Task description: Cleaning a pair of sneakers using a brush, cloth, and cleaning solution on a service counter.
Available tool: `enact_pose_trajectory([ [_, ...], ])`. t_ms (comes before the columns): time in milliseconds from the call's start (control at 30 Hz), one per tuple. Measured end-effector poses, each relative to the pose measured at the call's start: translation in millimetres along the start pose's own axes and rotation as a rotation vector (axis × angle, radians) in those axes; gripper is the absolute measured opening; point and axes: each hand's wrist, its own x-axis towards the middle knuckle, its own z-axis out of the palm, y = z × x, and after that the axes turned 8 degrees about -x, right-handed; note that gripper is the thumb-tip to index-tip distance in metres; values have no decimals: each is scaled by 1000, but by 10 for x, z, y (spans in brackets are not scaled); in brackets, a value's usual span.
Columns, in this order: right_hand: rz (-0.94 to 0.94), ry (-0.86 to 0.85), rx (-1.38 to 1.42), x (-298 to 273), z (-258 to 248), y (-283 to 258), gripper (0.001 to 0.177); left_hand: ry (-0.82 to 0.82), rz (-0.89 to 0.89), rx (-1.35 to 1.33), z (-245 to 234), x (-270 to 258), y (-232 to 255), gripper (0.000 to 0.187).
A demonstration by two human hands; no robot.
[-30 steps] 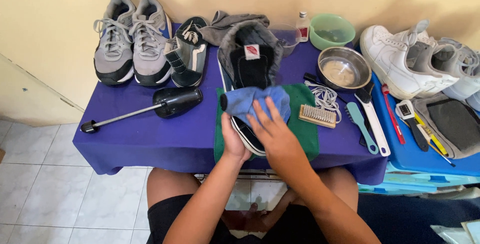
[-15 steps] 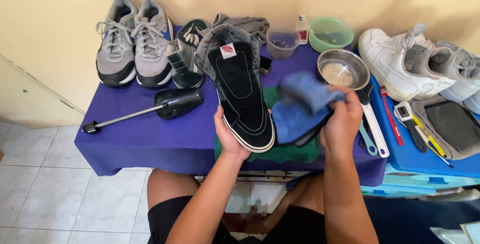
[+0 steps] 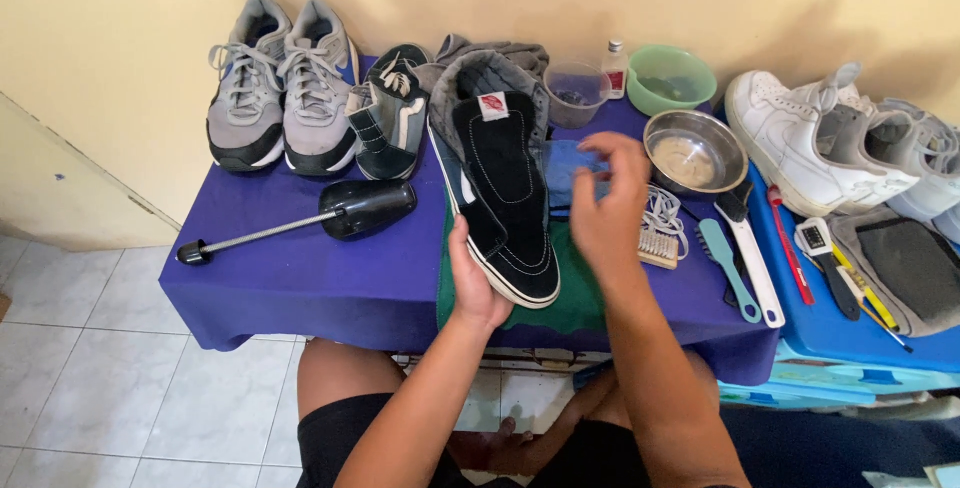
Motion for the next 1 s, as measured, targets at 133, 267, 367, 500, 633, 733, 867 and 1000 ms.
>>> enact_pose_trajectory([
  [133,-54,-156,141,31,54,-458,26,-19,-13,34,168,-69,-8,77],
  [267,-287,-247,161,328,131,-591,54,-96,-4,125,-65,39,-80,76],
  [367,-291,-340,41,511,172,-417,55,-130,59,208,-308,101,-109,65],
  [500,-296,-364,44,699,115,-308,51,-165,120,248,-369,94,-105,57],
  [633,-267,-313,85,718,-45,-325,40,-154,108,213,-305,122,-111,58],
  [733,-240,-243,80,674,-163,-312,26,-124,56,154,-232,90,-86,59],
  [867,-276,-216,44,581,-360,-390,35,-78,20,127,-206,69,-84,71],
  [1000,-257,-197,12,532,-526,-439,40,-84,12,109,-151,86,-83,69],
])
